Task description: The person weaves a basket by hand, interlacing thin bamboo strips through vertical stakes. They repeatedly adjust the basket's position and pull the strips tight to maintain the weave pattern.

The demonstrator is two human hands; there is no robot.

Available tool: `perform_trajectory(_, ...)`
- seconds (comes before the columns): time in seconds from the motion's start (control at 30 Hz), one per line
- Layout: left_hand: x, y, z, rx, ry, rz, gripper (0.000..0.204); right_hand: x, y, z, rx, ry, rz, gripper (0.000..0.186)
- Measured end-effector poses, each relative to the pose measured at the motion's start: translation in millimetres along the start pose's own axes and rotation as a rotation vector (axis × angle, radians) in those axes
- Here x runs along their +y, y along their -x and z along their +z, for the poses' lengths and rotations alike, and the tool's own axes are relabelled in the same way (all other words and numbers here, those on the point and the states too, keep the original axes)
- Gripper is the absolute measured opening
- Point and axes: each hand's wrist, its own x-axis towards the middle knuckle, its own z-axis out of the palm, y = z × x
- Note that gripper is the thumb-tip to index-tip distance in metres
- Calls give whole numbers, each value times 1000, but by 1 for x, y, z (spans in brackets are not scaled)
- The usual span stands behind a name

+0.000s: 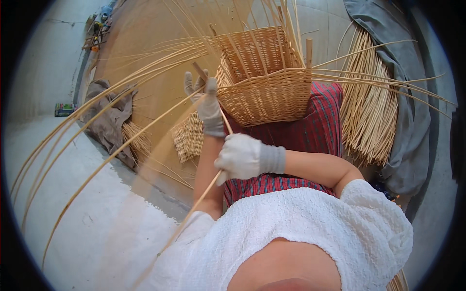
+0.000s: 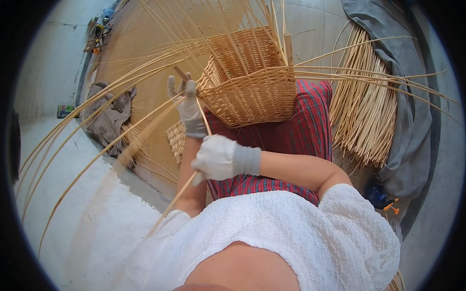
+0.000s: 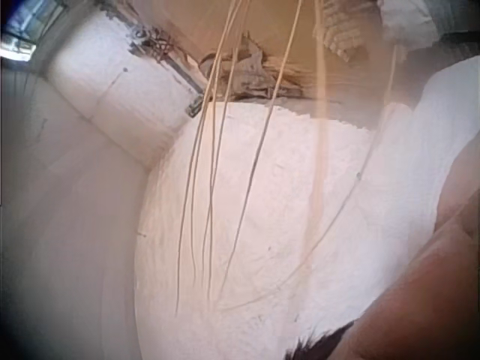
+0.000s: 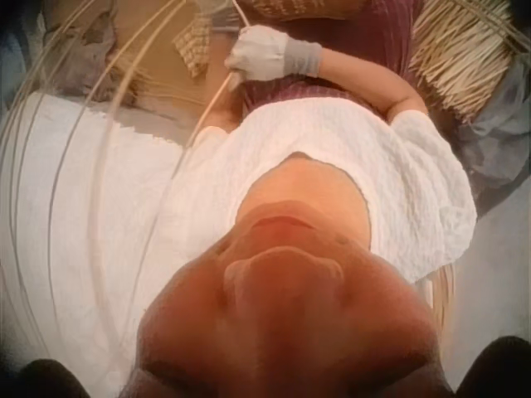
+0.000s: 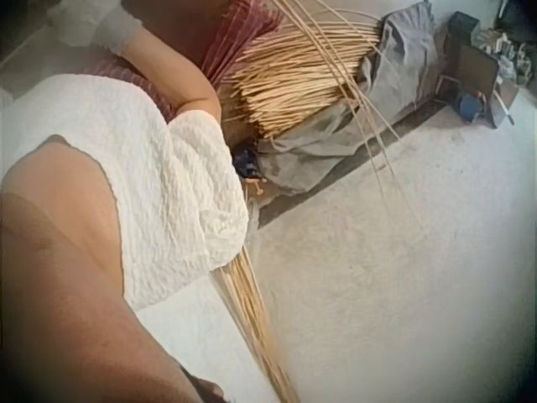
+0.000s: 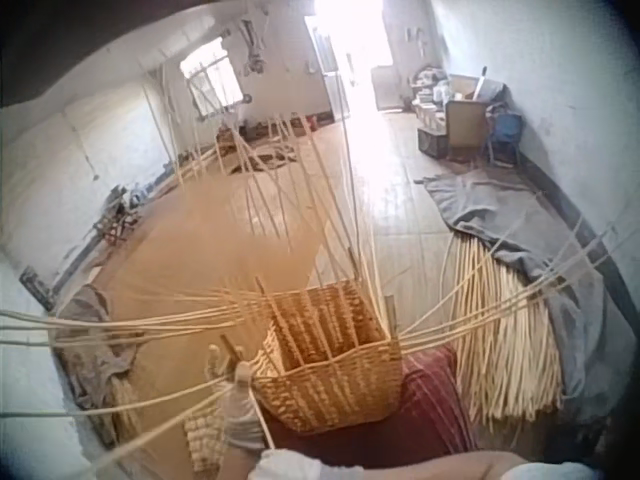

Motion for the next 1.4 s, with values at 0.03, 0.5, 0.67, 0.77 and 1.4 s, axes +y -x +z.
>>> perform_trajectory(0.03,-7,-5,-3,124,70,-61,62,7,16,-5,258,-101,81,21)
perform_trajectory(0.5,-35,-14,-37,-342,-370,-254,58,154,98,-31,1143,-337,576,20)
perform_trajectory(0.67,-48,-7,-30,-267,-433,-123,63,145,84,-16,1258,-22,553,16)
perform_trajectory(0.77,-50,-5,-33,-227,-469,-101,54,103,72,3,1388,-599,235,14)
perform_trajectory(1.4,-50,-11,-19,-67,-209,-253,33,196,-10,-66,978,211,433,43)
